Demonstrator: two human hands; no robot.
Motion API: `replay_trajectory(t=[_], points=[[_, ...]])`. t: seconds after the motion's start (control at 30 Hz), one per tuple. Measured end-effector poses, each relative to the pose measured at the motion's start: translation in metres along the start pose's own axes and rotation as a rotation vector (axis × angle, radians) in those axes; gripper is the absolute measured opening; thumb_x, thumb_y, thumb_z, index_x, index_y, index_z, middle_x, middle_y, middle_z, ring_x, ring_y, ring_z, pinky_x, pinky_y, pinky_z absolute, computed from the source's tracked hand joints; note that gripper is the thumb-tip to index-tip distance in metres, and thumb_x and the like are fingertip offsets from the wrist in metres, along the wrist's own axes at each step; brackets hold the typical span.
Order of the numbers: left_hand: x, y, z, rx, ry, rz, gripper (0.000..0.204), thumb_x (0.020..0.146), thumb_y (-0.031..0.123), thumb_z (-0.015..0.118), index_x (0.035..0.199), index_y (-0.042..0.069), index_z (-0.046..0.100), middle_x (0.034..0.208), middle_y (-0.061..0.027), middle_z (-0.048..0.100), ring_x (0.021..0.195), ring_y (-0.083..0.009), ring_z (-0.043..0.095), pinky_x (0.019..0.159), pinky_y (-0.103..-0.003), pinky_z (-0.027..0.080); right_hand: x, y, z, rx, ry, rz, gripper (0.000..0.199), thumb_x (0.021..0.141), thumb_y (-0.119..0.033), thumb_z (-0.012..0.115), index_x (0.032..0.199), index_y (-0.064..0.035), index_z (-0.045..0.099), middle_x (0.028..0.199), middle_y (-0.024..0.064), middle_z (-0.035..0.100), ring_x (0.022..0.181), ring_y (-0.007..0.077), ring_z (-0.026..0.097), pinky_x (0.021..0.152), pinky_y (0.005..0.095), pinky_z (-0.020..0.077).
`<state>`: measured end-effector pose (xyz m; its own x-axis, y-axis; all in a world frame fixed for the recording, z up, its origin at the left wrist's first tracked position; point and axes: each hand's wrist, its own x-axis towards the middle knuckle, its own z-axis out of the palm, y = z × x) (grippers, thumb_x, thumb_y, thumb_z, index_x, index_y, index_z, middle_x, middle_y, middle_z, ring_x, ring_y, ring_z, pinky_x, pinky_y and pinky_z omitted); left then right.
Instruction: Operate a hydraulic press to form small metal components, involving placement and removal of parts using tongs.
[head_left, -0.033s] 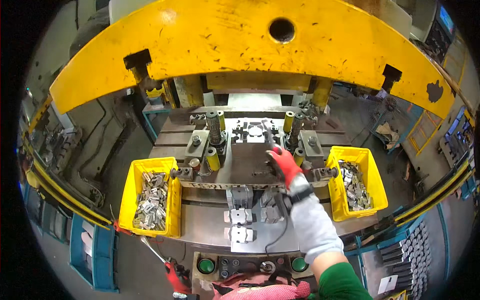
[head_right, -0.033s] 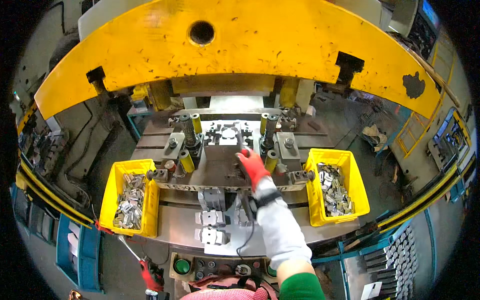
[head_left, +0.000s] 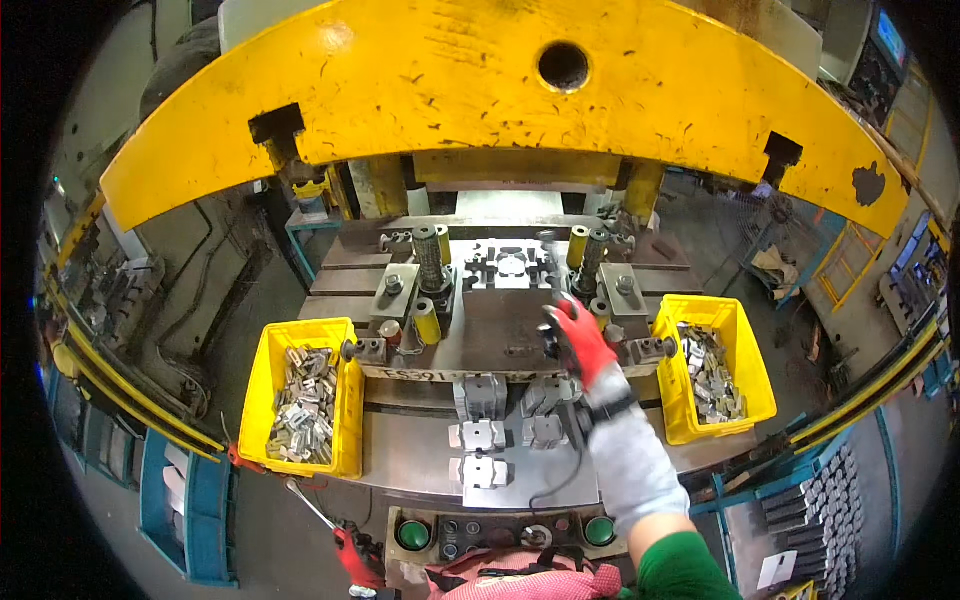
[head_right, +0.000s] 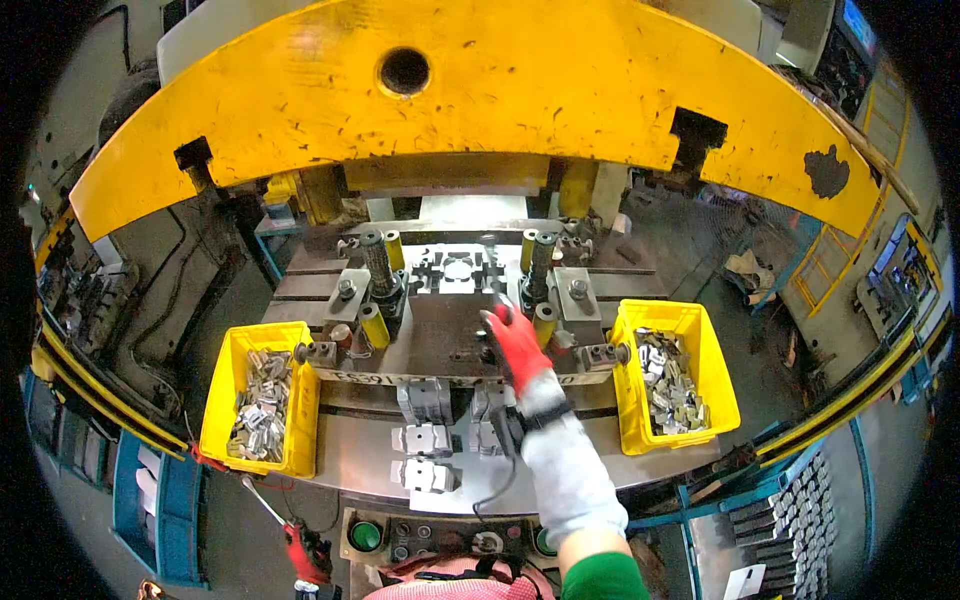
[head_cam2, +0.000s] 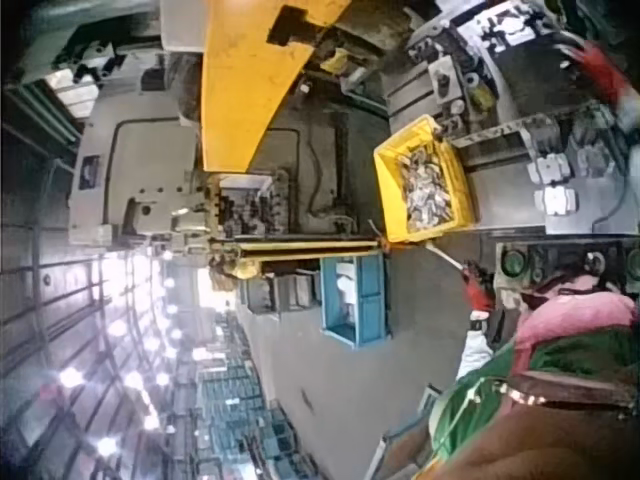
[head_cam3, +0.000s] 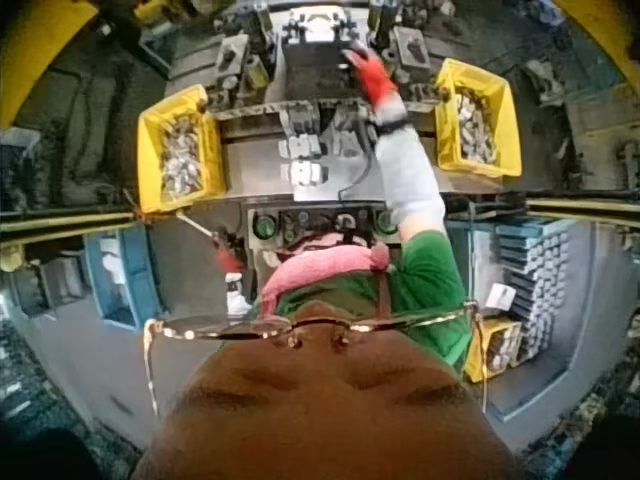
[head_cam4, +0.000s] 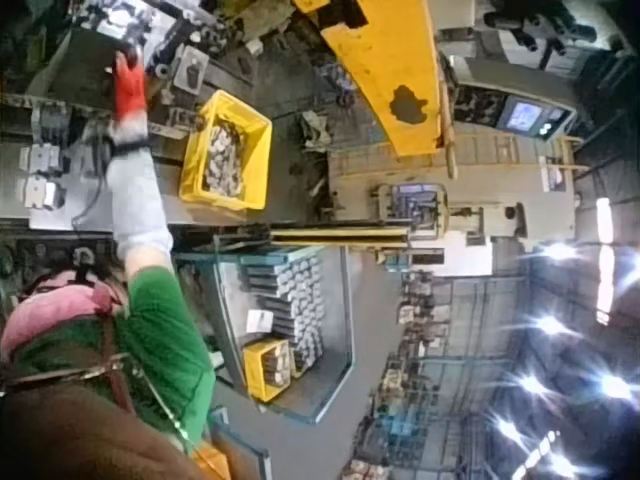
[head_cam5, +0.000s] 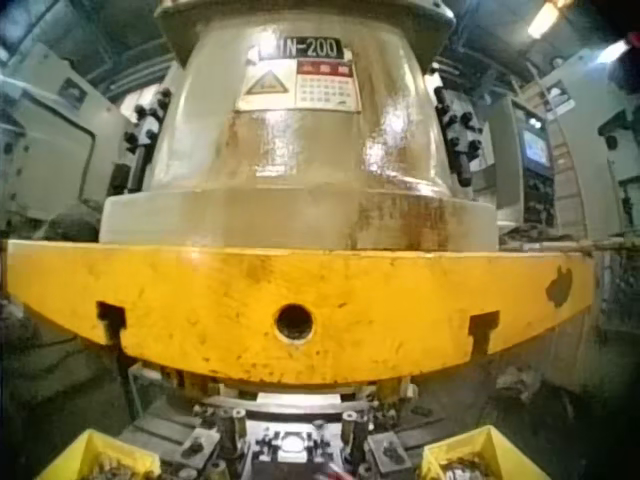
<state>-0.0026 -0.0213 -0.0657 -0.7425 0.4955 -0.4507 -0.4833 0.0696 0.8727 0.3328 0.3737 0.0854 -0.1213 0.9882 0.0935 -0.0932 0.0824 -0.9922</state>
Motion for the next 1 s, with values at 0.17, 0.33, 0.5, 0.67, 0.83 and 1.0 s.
replay_trajectory(t=[0.17,0.33,0.5,0.67,0.83,1.0], points=[[0.038,-0.075,-0.029,0.156,0.062,-0.358,0.032,0.08,0.049,0.04,0.075,0.018,0.046,0.048,-0.003,0.038,0.041,-0.0181,0.038,0.041,-0.037,0.038,-0.176,0.005,-0.086,-0.101,0.552,-0.106,0.048,0.082,-0.01,0.046,0.125,-0.0005,0.026,0.106,0.0092,0.049,0.093,0.015,0.047,0.081,0.0248,0.0378],[0.104,-0.17,-0.089,0.315,-0.219,-0.522,0.03,0.075,0.043,0.05,0.093,0.019,0.05,0.051,-0.0043,0.044,0.041,-0.02,0.042,0.041,-0.038,0.037,-0.332,0.107,-0.175,-0.239,1.107,0.094,0.054,0.077,-0.019,0.055,0.121,-0.0021,0.029,0.107,0.0105,0.045,0.089,0.0182,0.043,0.076,0.0309,0.0366],[0.121,-0.166,-0.078,1.719,-0.712,0.488,0.055,0.071,0.039,0.061,0.115,0.014,0.042,0.081,-0.0066,0.055,0.062,-0.0218,0.054,0.052,-0.037,0.043,-0.425,0.241,-0.194,-0.199,0.839,0.632,0.067,0.068,-0.025,0.065,0.12,-0.0017,0.03,0.107,0.0107,0.048,0.094,0.0223,0.046,0.08,0.0341,0.0381],[0.135,-0.161,-0.075,1.534,-0.424,-0.02,0.06,0.072,0.047,0.051,0.122,0.018,0.034,0.104,-0.0161,0.05,0.085,-0.0292,0.053,0.071,-0.038,0.042,-0.395,0.253,-0.145,-0.515,0.555,0.865,0.093,0.052,-0.033,0.075,0.123,0.0003,0.026,0.113,0.0186,0.044,0.104,0.0275,0.043,0.085,0.0333,0.038],[0.115,-0.151,-0.049,1.524,-0.279,-0.167,0.072,0.068,0.053,0.05,0.122,0.01,0.03,0.108,-0.0208,0.048,0.096,-0.0313,0.049,0.081,-0.037,0.039,-0.403,0.293,-0.16,-0.648,0.504,0.829,0.102,0.048,-0.034,0.076,0.122,0.0075,0.019,0.116,0.022,0.042,0.107,0.0303,0.043,0.087,0.032,0.0368],[0.136,-0.179,-0.065,1.047,-0.013,-0.189,0.088,0.053,0.036,0.074,0.115,-0.007,0.029,0.105,-0.0199,0.048,0.095,-0.0268,0.047,0.083,-0.035,0.037,-0.395,0.283,-0.15,-0.949,0.575,0.771,0.089,0.05,-0.03,0.076,0.115,0.0058,0.028,0.104,0.0204,0.052,0.097,0.031,0.05,0.08,0.0349,0.0414]])
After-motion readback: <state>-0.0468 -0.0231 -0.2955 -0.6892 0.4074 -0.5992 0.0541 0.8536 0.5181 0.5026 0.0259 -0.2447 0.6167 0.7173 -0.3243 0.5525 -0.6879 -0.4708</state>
